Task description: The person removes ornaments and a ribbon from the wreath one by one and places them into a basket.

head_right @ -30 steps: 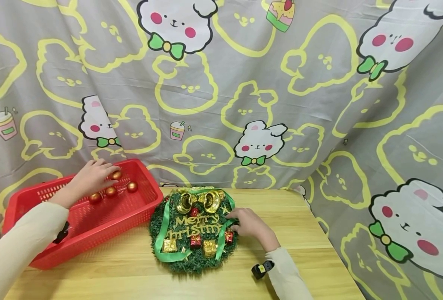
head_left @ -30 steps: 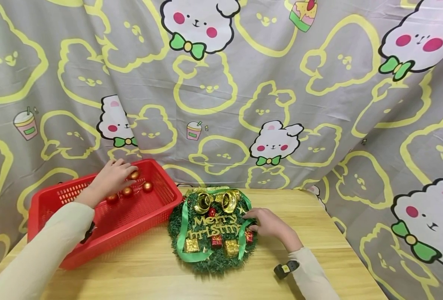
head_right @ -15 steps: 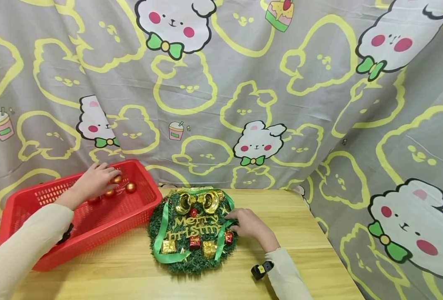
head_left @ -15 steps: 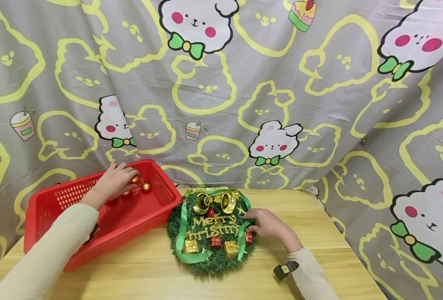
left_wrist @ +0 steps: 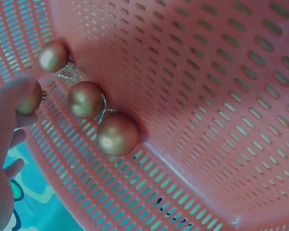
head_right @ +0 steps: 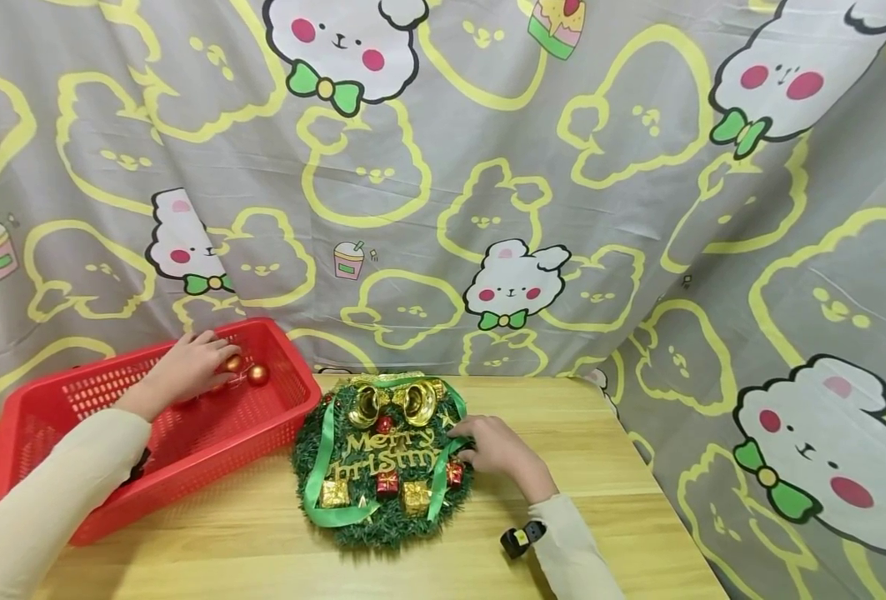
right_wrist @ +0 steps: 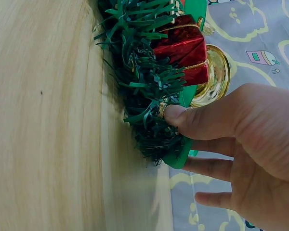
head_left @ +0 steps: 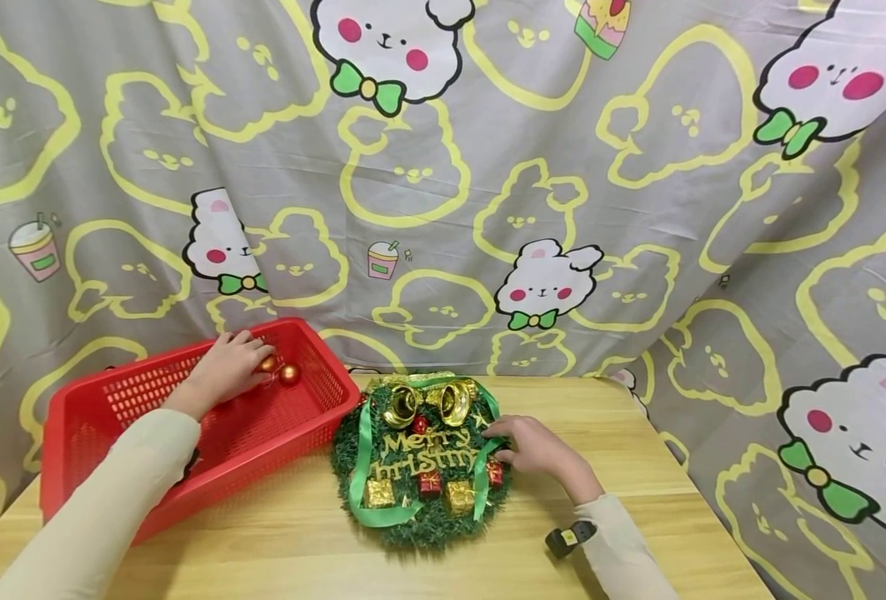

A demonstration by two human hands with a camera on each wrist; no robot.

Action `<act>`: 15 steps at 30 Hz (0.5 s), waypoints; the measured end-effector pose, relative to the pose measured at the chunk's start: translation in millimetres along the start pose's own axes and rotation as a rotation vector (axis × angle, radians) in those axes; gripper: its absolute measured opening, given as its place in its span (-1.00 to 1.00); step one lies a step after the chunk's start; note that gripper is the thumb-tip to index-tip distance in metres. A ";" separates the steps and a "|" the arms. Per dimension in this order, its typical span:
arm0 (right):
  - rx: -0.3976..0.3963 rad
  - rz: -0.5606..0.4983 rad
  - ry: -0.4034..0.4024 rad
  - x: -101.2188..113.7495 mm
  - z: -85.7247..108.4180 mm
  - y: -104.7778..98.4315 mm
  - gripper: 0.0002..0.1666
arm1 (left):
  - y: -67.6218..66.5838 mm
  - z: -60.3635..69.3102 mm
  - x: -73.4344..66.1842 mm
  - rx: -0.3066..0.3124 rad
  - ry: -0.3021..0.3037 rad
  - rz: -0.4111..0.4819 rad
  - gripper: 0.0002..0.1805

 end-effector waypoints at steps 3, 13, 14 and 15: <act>0.003 -0.003 -0.001 -0.1 -0.5 0.4 -0.56 | 2.6 0.8 -0.4 -0.009 0.006 -0.008 -0.52; 0.002 -0.007 0.002 0.8 0.2 -1.1 -0.57 | 7.0 1.7 -0.8 0.010 0.009 -0.031 -0.54; 0.003 -0.008 0.001 1.0 0.3 -1.3 -0.57 | 6.7 2.0 -1.3 0.014 0.010 -0.036 -0.54; 0.002 -0.008 0.000 1.1 0.3 -1.3 -0.57 | 6.2 2.3 -2.1 0.015 0.012 -0.041 -0.54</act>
Point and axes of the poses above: each hand's wrist, its own z-axis away from the middle knuckle, its own y-axis out of the palm, x = y × z, the point moved 5 cm from there along -z, towards the middle knuckle, and after that the axes turned 1 degree about z, right-handed, at the moved point
